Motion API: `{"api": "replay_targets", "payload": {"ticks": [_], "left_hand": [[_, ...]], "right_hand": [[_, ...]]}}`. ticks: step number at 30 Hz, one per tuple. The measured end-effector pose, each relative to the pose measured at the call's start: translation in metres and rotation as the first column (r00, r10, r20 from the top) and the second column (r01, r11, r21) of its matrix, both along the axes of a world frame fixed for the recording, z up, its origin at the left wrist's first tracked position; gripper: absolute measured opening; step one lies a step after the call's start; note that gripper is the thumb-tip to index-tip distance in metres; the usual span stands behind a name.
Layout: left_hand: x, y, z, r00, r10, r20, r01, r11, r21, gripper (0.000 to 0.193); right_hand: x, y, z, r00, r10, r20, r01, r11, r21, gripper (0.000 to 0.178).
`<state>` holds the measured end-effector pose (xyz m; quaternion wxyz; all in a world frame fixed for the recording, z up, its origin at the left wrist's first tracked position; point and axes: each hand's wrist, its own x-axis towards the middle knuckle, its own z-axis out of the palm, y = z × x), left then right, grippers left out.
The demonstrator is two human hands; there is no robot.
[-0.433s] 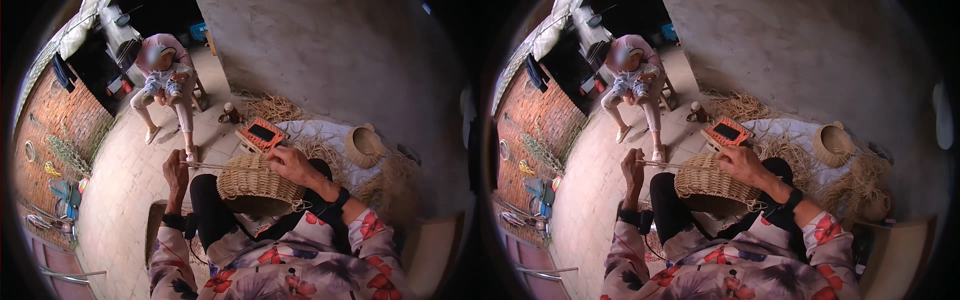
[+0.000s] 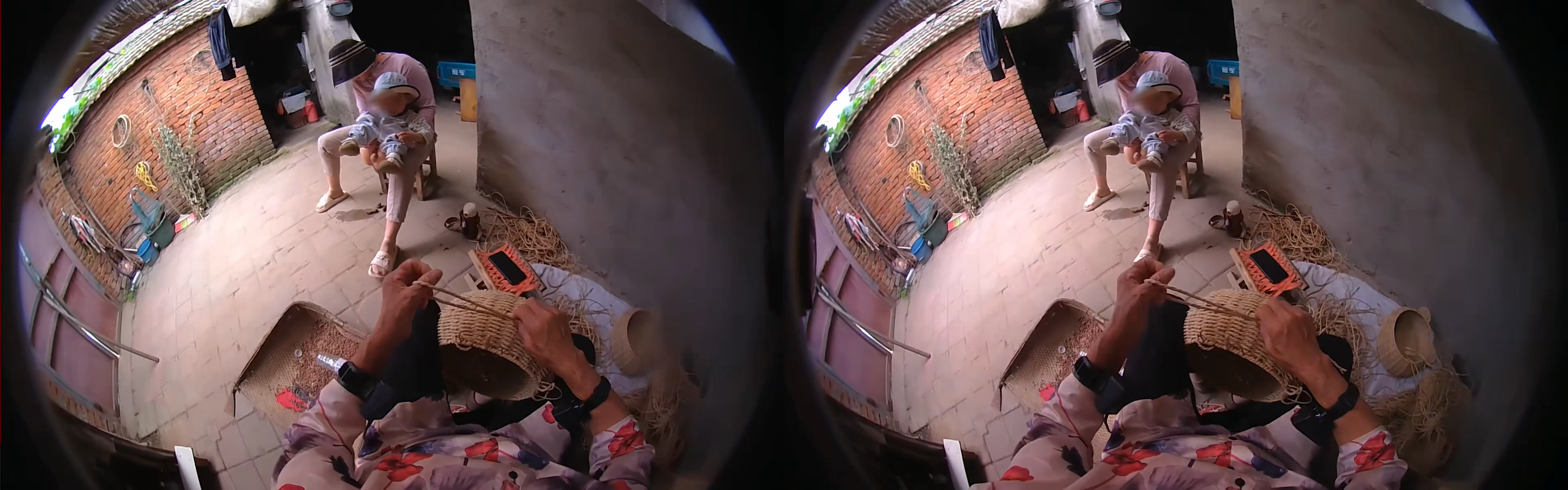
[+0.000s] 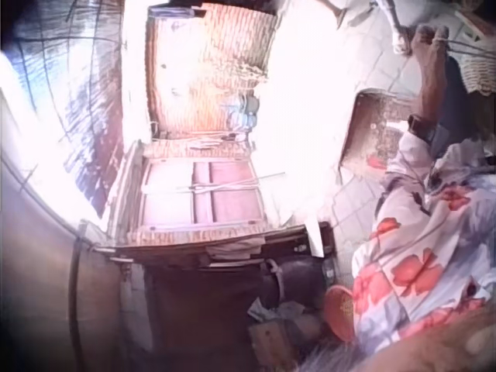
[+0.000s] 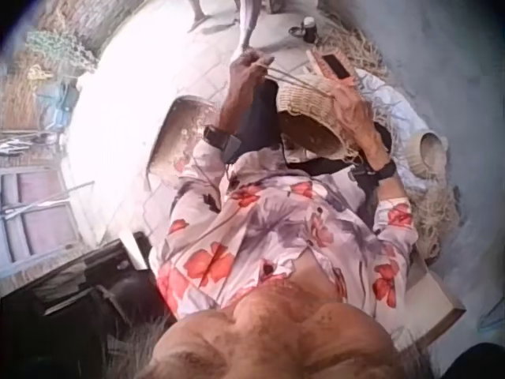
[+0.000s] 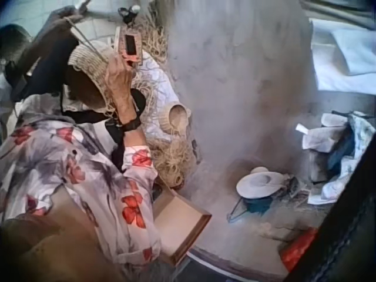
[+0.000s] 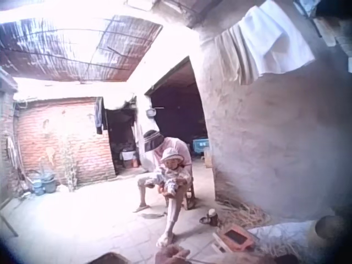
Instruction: Weaving a small basket from straw or natural fibers.
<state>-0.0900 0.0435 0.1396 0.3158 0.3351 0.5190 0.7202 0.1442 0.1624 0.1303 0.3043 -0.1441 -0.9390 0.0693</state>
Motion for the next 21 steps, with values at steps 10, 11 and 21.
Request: {"api": "replay_targets", "payload": {"ticks": [10, 11, 21], "left_hand": [[0.039, -0.052, -0.031, 0.981, -0.078, 0.176, 0.076, 0.997, 0.019, 0.025], [0.043, -0.06, -0.046, 0.982, -0.076, 0.174, 0.074, 0.997, 0.017, 0.025], [0.08, -0.039, -0.124, 0.32, -0.31, 0.895, 0.433, 0.888, 0.153, 0.054]], "right_hand": [[-0.02, -0.025, 0.096, 0.93, -0.09, -0.356, -0.188, 0.715, -0.673, 0.007], [-0.018, -0.023, 0.099, 0.844, -0.017, -0.537, -0.365, 0.716, -0.595, 0.008], [0.066, -0.008, 0.146, 0.54, -0.186, -0.821, -0.53, 0.682, -0.503, 0.019]]}}
